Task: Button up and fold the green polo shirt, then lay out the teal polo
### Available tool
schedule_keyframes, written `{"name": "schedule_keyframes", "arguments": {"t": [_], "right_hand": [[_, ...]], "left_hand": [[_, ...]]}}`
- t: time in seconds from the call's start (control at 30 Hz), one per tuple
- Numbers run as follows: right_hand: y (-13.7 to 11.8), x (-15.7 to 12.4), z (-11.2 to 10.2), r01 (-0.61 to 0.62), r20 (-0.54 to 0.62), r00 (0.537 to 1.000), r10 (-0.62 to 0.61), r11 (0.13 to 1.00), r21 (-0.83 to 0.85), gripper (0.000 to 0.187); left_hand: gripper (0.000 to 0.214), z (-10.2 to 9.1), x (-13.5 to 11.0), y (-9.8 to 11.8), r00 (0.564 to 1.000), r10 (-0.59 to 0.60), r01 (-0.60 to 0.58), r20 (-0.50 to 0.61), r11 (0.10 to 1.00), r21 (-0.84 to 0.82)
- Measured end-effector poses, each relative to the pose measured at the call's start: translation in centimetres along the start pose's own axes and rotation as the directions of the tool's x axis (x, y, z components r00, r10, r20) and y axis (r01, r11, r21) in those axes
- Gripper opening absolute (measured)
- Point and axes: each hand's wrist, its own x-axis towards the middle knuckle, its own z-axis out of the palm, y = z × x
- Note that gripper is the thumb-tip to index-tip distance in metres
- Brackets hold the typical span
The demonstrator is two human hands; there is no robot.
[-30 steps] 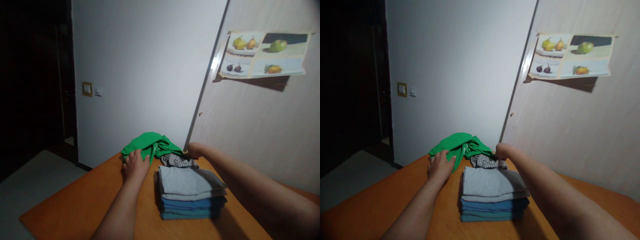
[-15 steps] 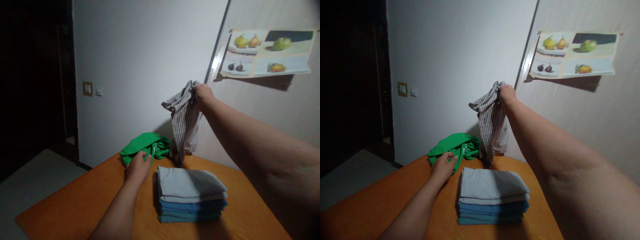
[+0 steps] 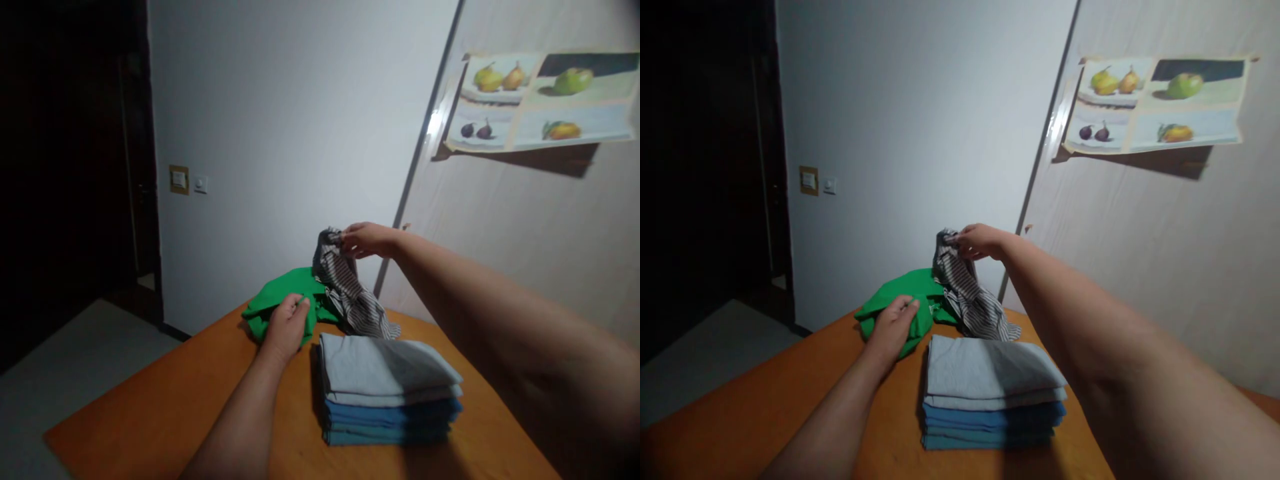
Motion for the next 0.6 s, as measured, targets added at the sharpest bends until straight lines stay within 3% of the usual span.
{"name": "schedule_keyframes", "arguments": {"t": [0.07,0.17,0.3,0.37,0.4,0.5,0.6], "right_hand": [[1.6,-1.0,0.8,-0.041,0.166,0.984,0.072,0.982,-0.184,0.015],[3.7,-3.6,2.1,0.030,0.364,0.928,0.081,0.957,-0.290,0.015],[5.1,-9.7,3.6,0.180,0.666,0.732,0.142,0.903,-0.391,0.034],[5.4,-12.9,4.3,0.254,0.713,0.676,0.184,0.851,-0.460,0.039],[5.6,-14.2,4.5,0.287,0.710,0.675,0.199,0.816,-0.502,0.038],[6.4,-16.7,4.8,0.349,0.606,0.785,0.129,0.716,-0.604,0.016],[7.2,-16.3,3.8,0.299,0.559,0.828,0.050,0.803,-0.515,0.008]], "left_hand": [[0.023,0.1,-0.3,-0.1,0.996,0.052,-0.064,0.074,0.982,0.180],[0.021,0.0,-0.5,-0.3,0.993,0.117,-0.102,-0.026,0.939,0.330],[0.025,0.2,-0.4,-0.3,0.994,0.104,-0.095,-0.027,0.967,0.237],[0.026,0.5,-0.5,-0.2,0.994,0.105,-0.108,0.024,0.974,0.200],[0.027,0.6,-0.6,-0.2,0.993,0.105,-0.112,0.048,0.975,0.191],[0.028,0.8,-0.8,-0.2,0.992,0.100,-0.114,0.072,0.970,0.215],[0.028,0.8,-0.8,-0.3,0.992,0.110,-0.123,0.068,0.965,0.232]]}}
